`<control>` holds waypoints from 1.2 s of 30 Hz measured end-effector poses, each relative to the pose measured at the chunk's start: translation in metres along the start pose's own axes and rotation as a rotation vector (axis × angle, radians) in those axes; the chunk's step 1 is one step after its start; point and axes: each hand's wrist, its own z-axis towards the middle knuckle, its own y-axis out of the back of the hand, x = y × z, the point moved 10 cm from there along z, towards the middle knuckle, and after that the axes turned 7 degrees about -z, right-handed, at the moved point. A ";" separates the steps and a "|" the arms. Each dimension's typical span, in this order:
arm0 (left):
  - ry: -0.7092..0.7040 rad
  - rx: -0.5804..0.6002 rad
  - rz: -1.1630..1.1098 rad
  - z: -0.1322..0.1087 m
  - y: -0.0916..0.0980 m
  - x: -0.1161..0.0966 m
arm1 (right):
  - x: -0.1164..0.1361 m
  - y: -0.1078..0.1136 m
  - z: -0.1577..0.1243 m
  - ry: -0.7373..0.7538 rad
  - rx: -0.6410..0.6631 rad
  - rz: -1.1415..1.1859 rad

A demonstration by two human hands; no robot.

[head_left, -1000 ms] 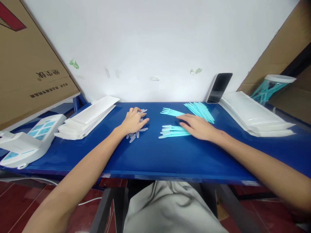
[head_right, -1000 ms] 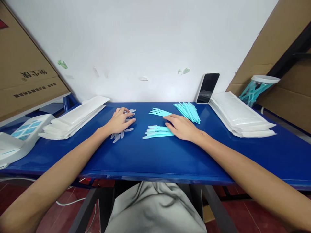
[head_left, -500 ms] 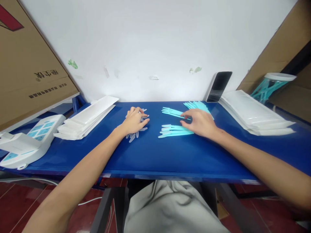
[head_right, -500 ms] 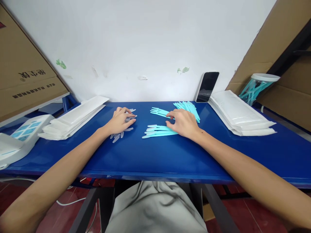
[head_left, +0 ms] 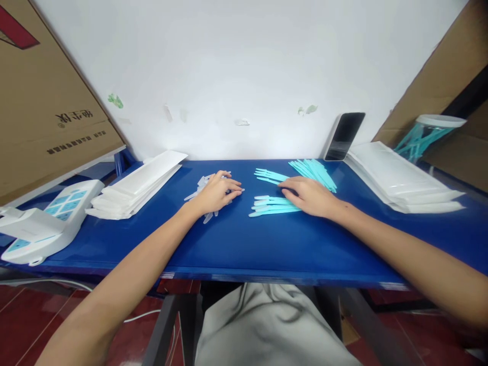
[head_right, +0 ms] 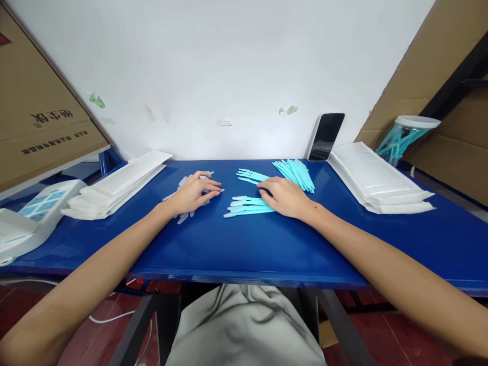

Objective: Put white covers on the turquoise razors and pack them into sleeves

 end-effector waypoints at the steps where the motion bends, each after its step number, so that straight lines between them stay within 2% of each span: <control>1: -0.002 0.001 -0.005 0.000 -0.001 0.001 | -0.002 0.001 0.000 -0.027 -0.002 -0.012; 7: -0.031 0.000 -0.014 0.002 -0.002 -0.001 | -0.011 -0.003 0.000 -0.079 0.016 -0.067; 12: -0.090 -0.066 -0.018 0.002 0.003 -0.008 | -0.022 -0.008 -0.001 -0.170 0.053 -0.078; 19: -0.143 -0.117 0.002 0.000 0.003 -0.009 | -0.024 -0.006 -0.001 -0.159 -0.003 -0.015; 24: -0.127 -0.258 -0.023 -0.003 0.019 -0.014 | -0.020 0.003 -0.002 -0.138 -0.104 0.045; 27: -0.069 -0.345 -0.128 -0.004 0.033 -0.016 | -0.014 0.017 -0.004 -0.131 -0.200 0.115; 30: 0.008 -0.429 -0.369 -0.005 0.043 -0.013 | 0.000 0.028 -0.006 -0.072 -0.255 0.198; 33: 0.062 -0.477 -0.607 -0.005 0.042 -0.009 | 0.014 0.031 -0.006 0.003 -0.248 0.258; 36: 0.065 -0.471 -0.697 -0.005 0.038 -0.011 | 0.018 0.031 -0.006 0.000 -0.228 0.290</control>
